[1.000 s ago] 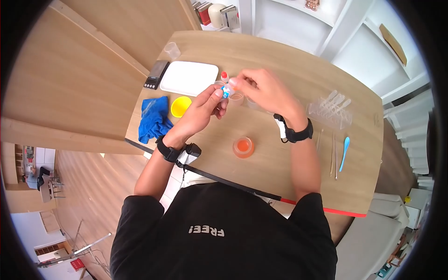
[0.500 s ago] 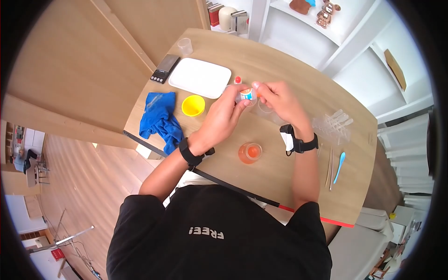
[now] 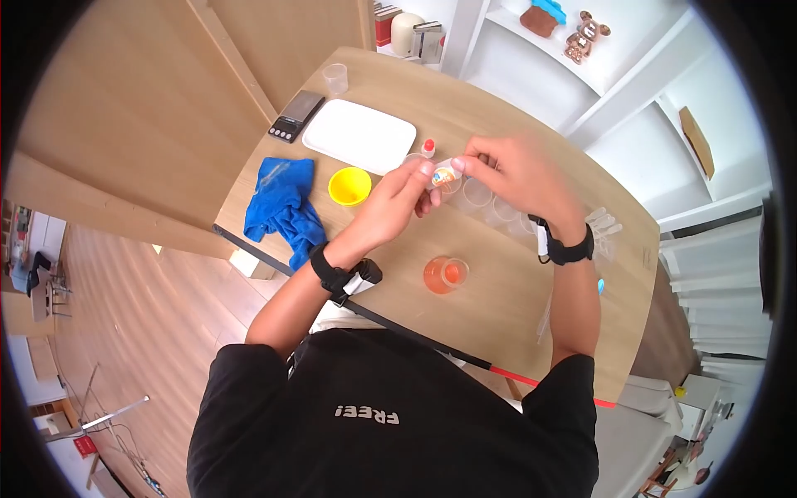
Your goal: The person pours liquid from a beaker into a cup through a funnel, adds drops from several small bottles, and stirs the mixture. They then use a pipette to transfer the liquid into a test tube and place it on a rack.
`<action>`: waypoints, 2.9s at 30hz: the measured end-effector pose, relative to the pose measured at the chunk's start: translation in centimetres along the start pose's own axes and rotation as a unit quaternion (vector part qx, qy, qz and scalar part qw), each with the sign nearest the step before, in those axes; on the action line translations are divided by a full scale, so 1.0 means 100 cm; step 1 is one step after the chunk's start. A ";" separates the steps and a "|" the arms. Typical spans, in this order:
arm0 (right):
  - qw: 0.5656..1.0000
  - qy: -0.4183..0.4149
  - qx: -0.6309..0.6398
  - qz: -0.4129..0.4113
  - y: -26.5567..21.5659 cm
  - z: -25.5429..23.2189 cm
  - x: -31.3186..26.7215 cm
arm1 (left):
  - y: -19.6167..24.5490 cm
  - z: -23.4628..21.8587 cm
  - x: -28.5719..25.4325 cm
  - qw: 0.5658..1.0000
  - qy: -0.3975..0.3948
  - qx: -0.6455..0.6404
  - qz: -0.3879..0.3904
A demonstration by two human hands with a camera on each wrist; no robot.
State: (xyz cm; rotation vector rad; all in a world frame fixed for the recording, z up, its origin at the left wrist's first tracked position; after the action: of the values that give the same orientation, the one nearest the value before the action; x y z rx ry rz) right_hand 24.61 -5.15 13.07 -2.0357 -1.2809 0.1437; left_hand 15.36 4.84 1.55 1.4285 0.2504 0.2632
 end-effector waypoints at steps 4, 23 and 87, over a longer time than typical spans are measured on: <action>0.998 -0.014 0.017 0.058 0.035 0.015 0.003 | 0.010 0.006 0.001 0.995 0.053 0.069 0.053; 0.965 -0.058 -0.257 0.011 0.096 0.080 0.061 | 0.000 -0.007 -0.060 0.965 -0.006 0.252 0.070; 0.987 0.114 0.020 0.113 0.069 0.013 -0.047 | 0.018 0.046 0.002 0.917 -0.022 0.359 0.173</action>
State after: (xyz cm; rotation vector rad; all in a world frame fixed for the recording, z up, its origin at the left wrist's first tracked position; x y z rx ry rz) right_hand 26.81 -10.07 6.57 -2.0908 -0.9005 0.0385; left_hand 17.04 0.81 3.88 2.2114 0.0463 0.4578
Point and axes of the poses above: each hand's wrist, its own x-axis towards the middle knuckle, its own z-axis out of the palm, y = z × x, the point moved 10 cm from there along x, towards the middle knuckle, and after that the axes turned 11 degrees about y, right-handed, at the moved point
